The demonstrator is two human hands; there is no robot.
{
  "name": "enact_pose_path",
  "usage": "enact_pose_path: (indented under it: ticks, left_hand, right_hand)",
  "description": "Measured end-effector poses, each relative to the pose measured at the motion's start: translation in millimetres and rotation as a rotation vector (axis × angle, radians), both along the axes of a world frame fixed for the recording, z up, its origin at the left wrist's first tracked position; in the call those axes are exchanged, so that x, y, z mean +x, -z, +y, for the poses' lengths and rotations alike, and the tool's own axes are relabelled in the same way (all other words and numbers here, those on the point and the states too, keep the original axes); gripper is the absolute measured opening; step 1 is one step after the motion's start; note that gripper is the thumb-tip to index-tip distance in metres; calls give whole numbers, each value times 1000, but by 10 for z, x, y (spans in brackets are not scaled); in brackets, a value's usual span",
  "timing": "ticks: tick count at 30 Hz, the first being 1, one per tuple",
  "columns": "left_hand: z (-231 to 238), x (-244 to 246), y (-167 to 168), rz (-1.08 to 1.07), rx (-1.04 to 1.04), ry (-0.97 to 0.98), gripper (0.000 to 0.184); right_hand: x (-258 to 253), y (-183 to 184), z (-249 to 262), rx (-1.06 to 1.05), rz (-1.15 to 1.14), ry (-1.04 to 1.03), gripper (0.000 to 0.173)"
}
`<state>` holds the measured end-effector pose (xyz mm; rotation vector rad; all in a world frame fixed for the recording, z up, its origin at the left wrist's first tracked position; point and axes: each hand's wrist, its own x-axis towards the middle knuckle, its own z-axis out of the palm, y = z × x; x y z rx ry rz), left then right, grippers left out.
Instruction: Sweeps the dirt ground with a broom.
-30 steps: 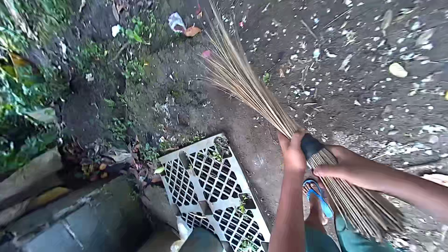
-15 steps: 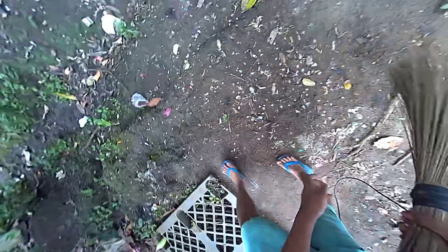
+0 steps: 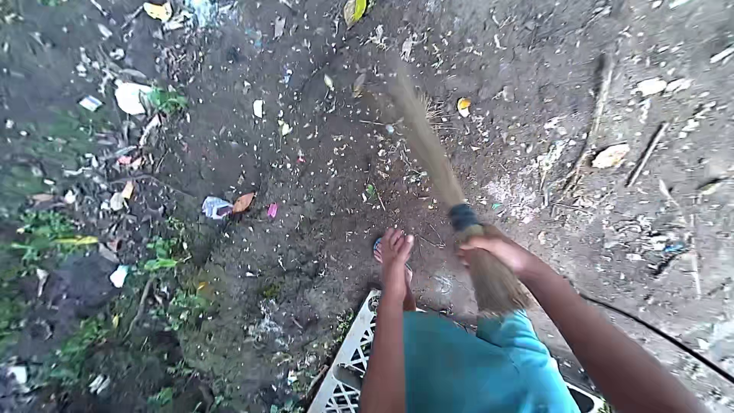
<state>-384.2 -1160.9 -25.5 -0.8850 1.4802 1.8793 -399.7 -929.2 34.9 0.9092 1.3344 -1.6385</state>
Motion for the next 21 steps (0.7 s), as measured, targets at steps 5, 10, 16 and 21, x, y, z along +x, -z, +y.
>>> enact_pose_path:
  ticks: [5,10,16,21]
  left_hand:
    - [720,335,6,-164,222,201,47]
    - [684,426,88,-270,273,254,40]
    - [-175,161,335,-258,-102,60,42]
    - [-3,-69,-115,-188,9,-51,54]
  right_hand:
    - [725,-422,766,712,-13,177,45]
    - [-62,0,1143,856,-205,160,47]
    - [-230,184,-398,440,-137,-862,55]
    - [190,-99,-554,-43,23,-435,50]
